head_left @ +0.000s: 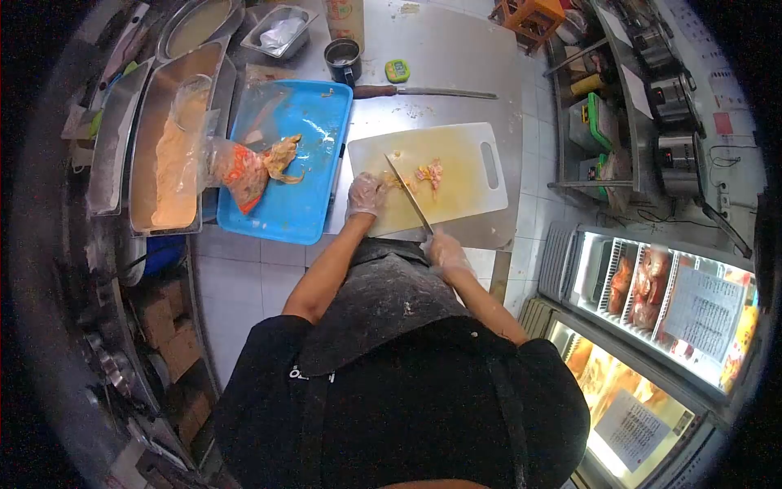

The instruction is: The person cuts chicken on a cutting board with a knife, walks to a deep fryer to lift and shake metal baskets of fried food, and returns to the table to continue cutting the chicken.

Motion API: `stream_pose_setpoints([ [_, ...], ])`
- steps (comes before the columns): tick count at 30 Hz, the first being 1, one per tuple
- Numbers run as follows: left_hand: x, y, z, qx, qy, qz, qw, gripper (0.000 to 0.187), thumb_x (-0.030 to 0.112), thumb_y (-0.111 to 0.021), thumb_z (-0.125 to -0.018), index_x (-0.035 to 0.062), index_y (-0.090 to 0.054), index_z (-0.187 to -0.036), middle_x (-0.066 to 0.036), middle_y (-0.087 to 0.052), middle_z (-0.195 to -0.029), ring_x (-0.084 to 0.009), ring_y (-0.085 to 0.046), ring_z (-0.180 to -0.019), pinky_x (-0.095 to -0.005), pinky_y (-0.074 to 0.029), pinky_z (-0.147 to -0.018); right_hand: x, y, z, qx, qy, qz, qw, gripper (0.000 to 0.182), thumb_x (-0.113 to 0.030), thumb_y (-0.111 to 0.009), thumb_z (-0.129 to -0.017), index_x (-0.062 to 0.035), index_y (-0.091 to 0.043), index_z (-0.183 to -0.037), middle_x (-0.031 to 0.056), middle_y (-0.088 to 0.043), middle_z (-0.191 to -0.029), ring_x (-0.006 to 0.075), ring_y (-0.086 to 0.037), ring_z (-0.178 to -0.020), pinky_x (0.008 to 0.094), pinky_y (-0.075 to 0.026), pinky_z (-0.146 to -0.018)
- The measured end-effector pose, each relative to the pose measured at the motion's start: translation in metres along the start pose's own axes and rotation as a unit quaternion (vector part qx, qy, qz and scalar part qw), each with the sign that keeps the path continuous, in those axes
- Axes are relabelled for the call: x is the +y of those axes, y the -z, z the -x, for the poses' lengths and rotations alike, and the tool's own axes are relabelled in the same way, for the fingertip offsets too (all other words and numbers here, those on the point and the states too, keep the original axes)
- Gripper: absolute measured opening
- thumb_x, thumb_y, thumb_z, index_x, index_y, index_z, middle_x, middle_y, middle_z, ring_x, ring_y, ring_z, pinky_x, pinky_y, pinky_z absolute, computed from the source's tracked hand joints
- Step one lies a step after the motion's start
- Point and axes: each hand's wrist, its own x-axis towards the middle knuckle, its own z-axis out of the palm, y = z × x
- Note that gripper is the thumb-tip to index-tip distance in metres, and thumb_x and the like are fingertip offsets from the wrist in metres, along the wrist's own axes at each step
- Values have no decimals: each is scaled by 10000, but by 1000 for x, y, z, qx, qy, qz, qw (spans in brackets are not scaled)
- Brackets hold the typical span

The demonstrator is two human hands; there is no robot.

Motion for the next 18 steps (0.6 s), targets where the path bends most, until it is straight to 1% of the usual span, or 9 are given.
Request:
stream_pose_setpoints([
  [1,-2,1,0,29,-50,8,998,284,346,-586,-700,68,-628,-740,-148,-583,-778,-313,-559,-733,-398,-459,-643,-4,3,-9,5,8,-7,1000,202,-151,-448,-777,29,-498,-853,240,-582,-782,367,-579,-759,439,-451,-668],
  [5,-9,7,7,73,-27,86,993,240,311,-580,-709,78,-627,-740,-140,-575,-762,-309,-551,-711,-398,-456,-630,-49,28,-42,-15,7,-32,999,209,-167,-446,-783,19,-490,-869,250,-575,-790,385,-569,-763,458,-438,-680],
  [7,-17,2,8,0,-43,-1,999,202,280,-575,-715,87,-627,-745,-136,-565,-756,-307,-545,-698,-401,-455,-626,-58,24,-54,-56,133,21,989,226,-185,-428,-793,20,-482,-872,260,-569,-785,401,-562,-763,473,-431,-680],
  [8,-18,-3,9,-4,-43,1,999,202,280,-575,-715,87,-627,-745,-136,-565,-756,-307,-545,-698,-401,-455,-626,-59,19,-52,-57,129,20,990,226,-185,-428,-793,20,-482,-872,260,-569,-785,401,-562,-763,473,-431,-680],
  [10,-7,8,9,35,-36,57,997,183,258,-569,-715,84,-626,-724,-133,-559,-740,-304,-545,-704,-400,-456,-627,-64,16,-40,17,104,-62,993,237,-194,-423,-795,11,-482,-896,264,-568,-779,402,-561,-757,475,-433,-679],
  [11,-7,6,9,38,-32,56,997,183,258,-569,-715,84,-626,-724,-133,-559,-740,-304,-545,-704,-400,-456,-627,-63,18,-32,14,108,-60,992,237,-194,-423,-795,11,-482,-896,264,-568,-779,402,-561,-757,475,-433,-679],
  [13,-7,2,9,57,-34,33,997,175,247,-573,-706,81,-624,-688,-136,-559,-725,-308,-544,-695,-404,-455,-626,-51,20,-8,-15,13,-57,998,257,-204,-410,-804,14,-474,-924,277,-563,-792,402,-561,-775,478,-432,-693],
  [16,-4,2,8,47,-3,30,998,172,243,-578,-699,78,-620,-677,-137,-565,-727,-308,-542,-699,-403,-453,-636,-19,10,15,-56,0,-25,998,254,-204,-403,-811,12,-467,-928,287,-559,-818,417,-552,-800,485,-425,-710],
  [18,-3,4,10,39,4,33,999,172,244,-582,-696,77,-622,-683,-136,-568,-735,-309,-542,-701,-406,-448,-639,-25,13,16,-50,-22,-31,998,254,-210,-403,-814,13,-473,-914,284,-562,-806,416,-555,-793,485,-430,-703],
])
